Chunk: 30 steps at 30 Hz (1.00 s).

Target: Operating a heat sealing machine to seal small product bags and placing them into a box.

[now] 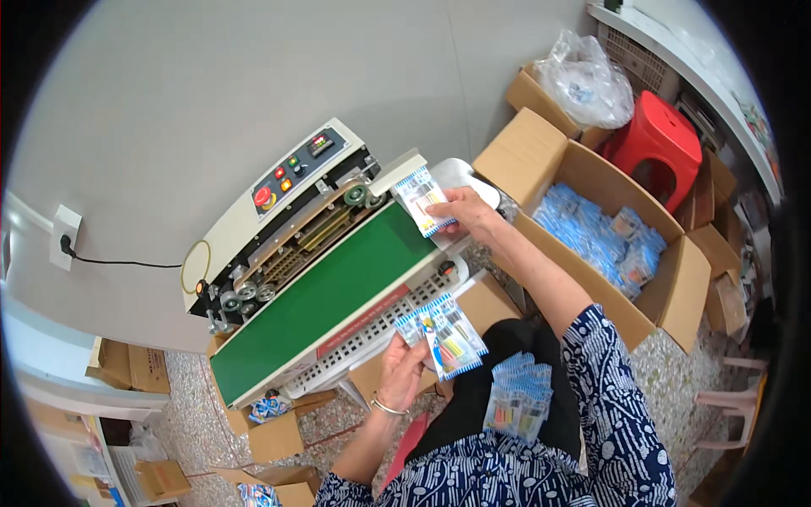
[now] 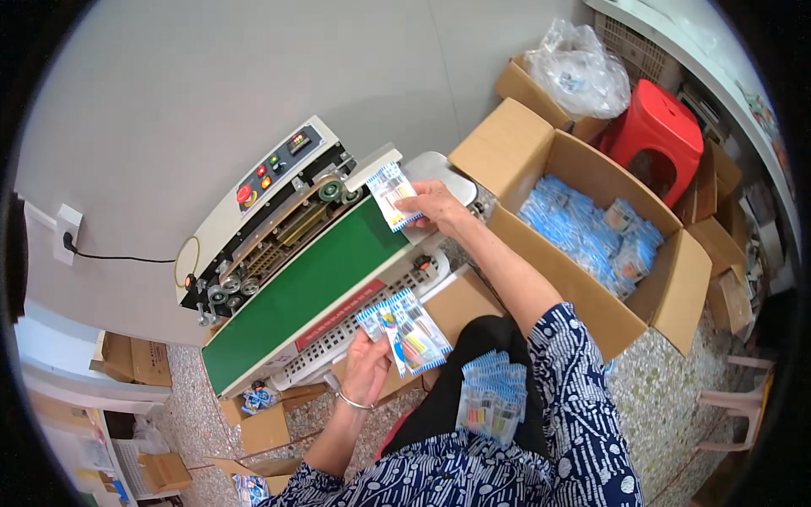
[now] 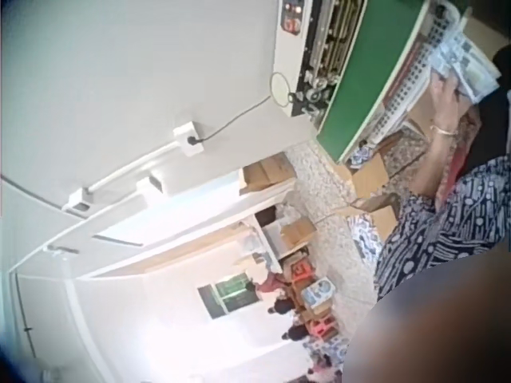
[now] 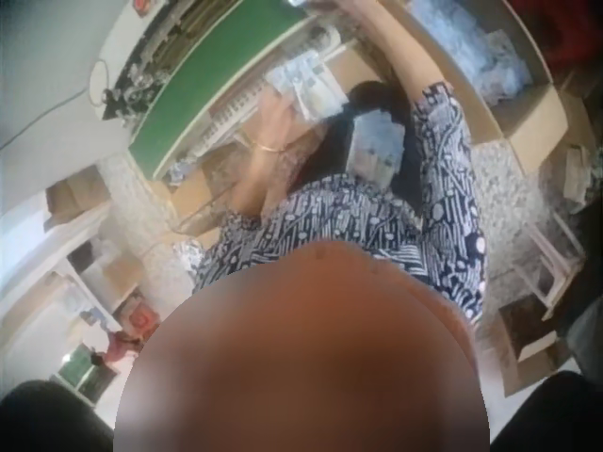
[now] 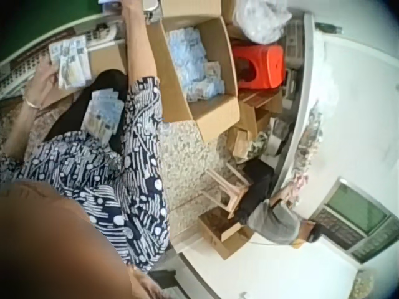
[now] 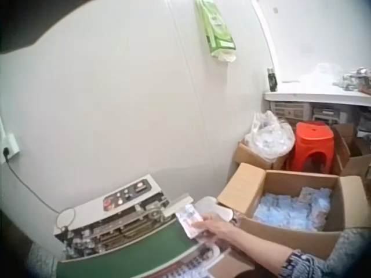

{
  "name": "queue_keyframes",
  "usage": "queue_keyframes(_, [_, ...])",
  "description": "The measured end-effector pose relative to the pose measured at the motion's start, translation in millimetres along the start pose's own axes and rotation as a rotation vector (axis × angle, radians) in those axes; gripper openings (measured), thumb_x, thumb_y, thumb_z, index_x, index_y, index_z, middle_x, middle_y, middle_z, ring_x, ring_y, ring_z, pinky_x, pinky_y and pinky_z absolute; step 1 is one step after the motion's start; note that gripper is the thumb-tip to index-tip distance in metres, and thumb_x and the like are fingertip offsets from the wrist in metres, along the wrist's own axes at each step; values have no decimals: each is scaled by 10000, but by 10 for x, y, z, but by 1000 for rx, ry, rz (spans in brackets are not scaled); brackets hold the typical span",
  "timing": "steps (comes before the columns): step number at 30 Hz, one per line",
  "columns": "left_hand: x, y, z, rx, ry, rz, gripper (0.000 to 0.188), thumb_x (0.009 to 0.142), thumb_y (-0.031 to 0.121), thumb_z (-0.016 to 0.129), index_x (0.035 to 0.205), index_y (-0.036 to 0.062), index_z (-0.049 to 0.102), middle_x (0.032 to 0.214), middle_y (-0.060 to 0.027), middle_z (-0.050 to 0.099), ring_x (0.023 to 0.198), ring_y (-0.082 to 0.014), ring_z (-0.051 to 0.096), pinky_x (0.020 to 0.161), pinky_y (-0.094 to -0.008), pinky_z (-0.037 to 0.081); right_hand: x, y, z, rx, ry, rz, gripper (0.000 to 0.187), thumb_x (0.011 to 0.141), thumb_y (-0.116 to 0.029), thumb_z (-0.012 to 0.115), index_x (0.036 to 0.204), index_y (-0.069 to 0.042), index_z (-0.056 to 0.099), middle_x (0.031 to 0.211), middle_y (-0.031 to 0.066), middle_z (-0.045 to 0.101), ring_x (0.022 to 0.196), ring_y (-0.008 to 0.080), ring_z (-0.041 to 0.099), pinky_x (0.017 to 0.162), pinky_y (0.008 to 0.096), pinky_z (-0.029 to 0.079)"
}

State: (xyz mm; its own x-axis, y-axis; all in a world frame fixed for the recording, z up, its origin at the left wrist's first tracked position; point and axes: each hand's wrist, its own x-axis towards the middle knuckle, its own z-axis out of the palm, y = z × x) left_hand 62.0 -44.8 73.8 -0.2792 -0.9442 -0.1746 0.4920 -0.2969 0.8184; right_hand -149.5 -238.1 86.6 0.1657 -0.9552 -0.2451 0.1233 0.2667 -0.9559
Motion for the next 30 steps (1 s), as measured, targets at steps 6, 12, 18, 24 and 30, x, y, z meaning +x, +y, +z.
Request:
queue_keyframes(6, [-48, -93, -201, -46, 70, -62, 293, 890, 79, 557, 1173, 43, 495, 1106, -55, 588, 1004, -133, 563, 886, -292, 455, 509, 79, 169, 2, -2, 75, 182, 749, -171, 714, 908, -95, 666, 761, 20, 663, 554, 72, 555, 467, 198, 386])
queue_keyframes(12, [-45, -165, -310, -84, 69, -89, 294, 893, 73, 553, 1180, 50, 495, 1112, -51, 588, 1014, -135, 560, 903, -300, 444, 659, 47, 239, -40, 5, 82, 130, 761, -145, 711, 870, -97, 659, 722, 15, 655, 521, 59, 535, 436, 190, 364])
queue_keyframes(18, [-49, -198, -365, -128, 64, -111, 307, 887, 52, 558, 1188, 52, 497, 1130, -49, 586, 1028, -137, 556, 932, -302, 427, 708, 34, 322, -85, -51, 120, 142, 773, -167, 712, 885, -97, 659, 740, 19, 656, 515, 47, 515, 429, 179, 360])
queue_keyframes(24, [-49, -26, -360, -123, 71, -86, 319, 882, 39, 559, 1194, 39, 490, 1122, -60, 591, 1036, -145, 559, 921, -298, 437, 741, 25, 503, -122, -74, 123, 118, 760, -151, 715, 854, -92, 673, 691, 10, 641, 460, 45, 452, 385, 193, 319])
queue_keyframes(30, [195, 234, -341, -103, 54, -32, 326, 885, 14, 524, 1207, 29, 471, 1146, -73, 576, 1039, -157, 562, 912, -310, 448, 796, 200, 762, -235, -137, -4, 170, 708, -163, 725, 798, -34, 661, 647, 51, 634, 460, 105, 545, 369, 216, 389])
